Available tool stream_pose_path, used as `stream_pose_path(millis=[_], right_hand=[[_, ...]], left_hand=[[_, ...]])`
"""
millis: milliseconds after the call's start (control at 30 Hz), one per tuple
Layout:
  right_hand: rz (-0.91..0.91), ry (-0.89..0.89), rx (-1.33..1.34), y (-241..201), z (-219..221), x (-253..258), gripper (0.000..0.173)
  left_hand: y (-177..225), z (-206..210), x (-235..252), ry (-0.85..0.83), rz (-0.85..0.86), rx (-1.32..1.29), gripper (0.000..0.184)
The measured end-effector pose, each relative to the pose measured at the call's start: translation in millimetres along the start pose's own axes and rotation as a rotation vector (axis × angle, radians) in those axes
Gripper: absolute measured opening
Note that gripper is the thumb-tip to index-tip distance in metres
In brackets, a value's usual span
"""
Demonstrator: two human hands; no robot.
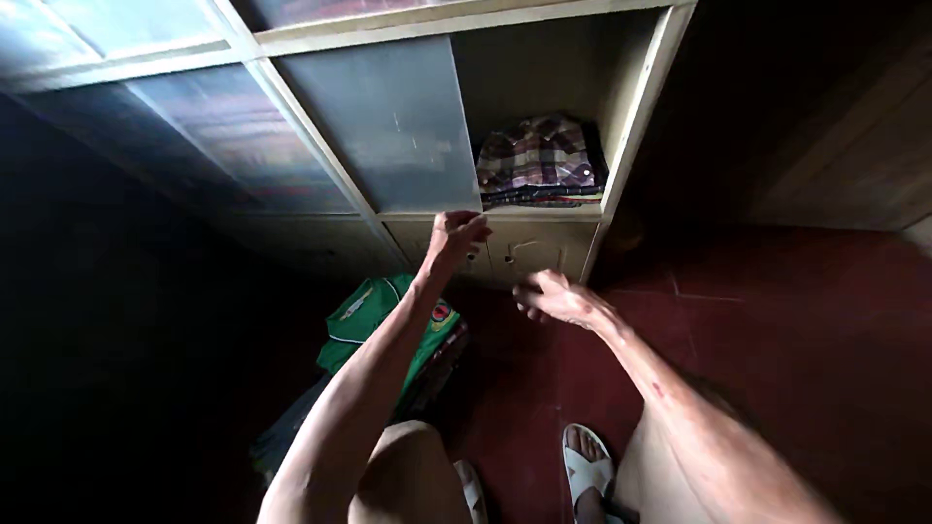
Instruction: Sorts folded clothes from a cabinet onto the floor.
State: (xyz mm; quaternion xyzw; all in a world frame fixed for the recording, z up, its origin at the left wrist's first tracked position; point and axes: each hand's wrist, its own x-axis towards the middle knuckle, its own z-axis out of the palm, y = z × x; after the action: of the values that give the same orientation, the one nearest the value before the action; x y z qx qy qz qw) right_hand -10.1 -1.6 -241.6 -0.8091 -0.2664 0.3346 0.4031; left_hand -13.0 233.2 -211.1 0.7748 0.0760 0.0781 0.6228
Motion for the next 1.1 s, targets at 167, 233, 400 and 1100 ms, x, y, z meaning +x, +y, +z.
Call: stream_pose_path(millis=[167,233,400,1100], right_hand=[[0.011,-0.087,-0.015,2,-8,-4,0.033],[0.005,-0.054,0.004,4,-14,-6,0.033],[-0.022,-0.024,0.009,7,-22,-9,0.032],[-0.049,-0.050,0.062,4,-27,-11,0.034]], left_hand=[[3,67,53,0.021,-0.196,-0.344,0.032],[4,84,63,0.055,-0.218,-0.444,0.030],[17,105,76,0.120,-0.259,-0.552,0.031],[54,114,71,0.177,-0.345,-0.527,0.054]])
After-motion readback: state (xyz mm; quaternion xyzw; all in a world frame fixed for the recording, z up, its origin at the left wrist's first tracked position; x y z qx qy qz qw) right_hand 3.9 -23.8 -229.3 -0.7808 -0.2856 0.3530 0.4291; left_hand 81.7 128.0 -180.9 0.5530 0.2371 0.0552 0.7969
